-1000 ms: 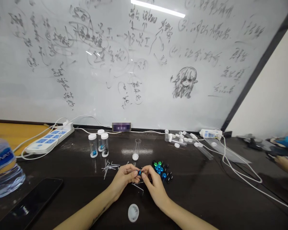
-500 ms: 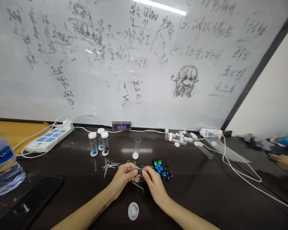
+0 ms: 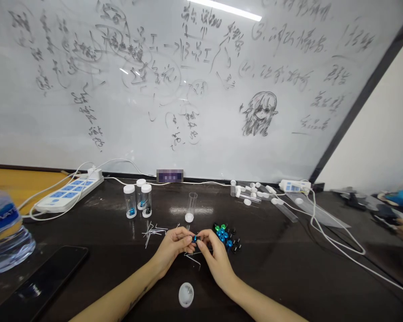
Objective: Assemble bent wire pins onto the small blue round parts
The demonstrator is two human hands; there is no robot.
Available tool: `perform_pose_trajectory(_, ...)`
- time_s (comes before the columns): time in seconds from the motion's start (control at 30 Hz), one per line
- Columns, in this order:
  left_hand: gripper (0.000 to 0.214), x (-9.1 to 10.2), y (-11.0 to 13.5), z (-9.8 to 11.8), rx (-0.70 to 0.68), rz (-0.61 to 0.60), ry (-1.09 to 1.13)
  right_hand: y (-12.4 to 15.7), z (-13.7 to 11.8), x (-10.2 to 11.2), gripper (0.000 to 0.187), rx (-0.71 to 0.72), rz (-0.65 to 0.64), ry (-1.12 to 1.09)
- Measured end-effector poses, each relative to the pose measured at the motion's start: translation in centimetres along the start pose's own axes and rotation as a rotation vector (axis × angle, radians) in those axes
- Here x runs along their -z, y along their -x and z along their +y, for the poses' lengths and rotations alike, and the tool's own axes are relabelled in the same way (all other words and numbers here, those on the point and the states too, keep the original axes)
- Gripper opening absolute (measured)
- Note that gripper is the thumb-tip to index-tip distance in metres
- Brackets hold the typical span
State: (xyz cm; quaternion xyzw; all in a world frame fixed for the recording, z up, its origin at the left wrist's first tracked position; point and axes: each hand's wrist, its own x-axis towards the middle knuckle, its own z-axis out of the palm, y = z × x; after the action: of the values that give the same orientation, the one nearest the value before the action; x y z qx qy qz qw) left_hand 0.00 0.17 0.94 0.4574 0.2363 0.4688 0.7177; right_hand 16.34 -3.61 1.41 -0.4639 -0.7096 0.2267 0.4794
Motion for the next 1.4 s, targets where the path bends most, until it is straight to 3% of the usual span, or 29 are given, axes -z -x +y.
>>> perform_pose_trajectory(0.27,0.020,0.02,-0.01,0.03,0.000,0.000,0.011,-0.04,0.24,-0.06,0.009,0.051,0.052,-0.031)
perform_pose_trajectory(0.43,0.020,-0.07,0.03,0.04,0.002,-0.005,0.013,-0.17,0.14,0.00,0.010,0.002,0.030,-0.076)
perform_pose_trajectory(0.7,0.021,-0.28,0.16,0.07,0.001,0.012,0.004,-0.27,0.01,-0.02,0.042,-0.060,0.005,-0.122)
perform_pose_trajectory(1.2,0.016,-0.02,0.11,-0.01,0.011,-0.027,-0.018,-0.26,0.43,-0.19,0.042,-0.059,-0.024,-0.059)
perform_pose_trajectory(1.4,0.014,0.16,0.04,-0.27,-0.010,-0.025,-0.002,-0.24,0.31,0.00,0.024,-0.027,-0.069,-0.031)
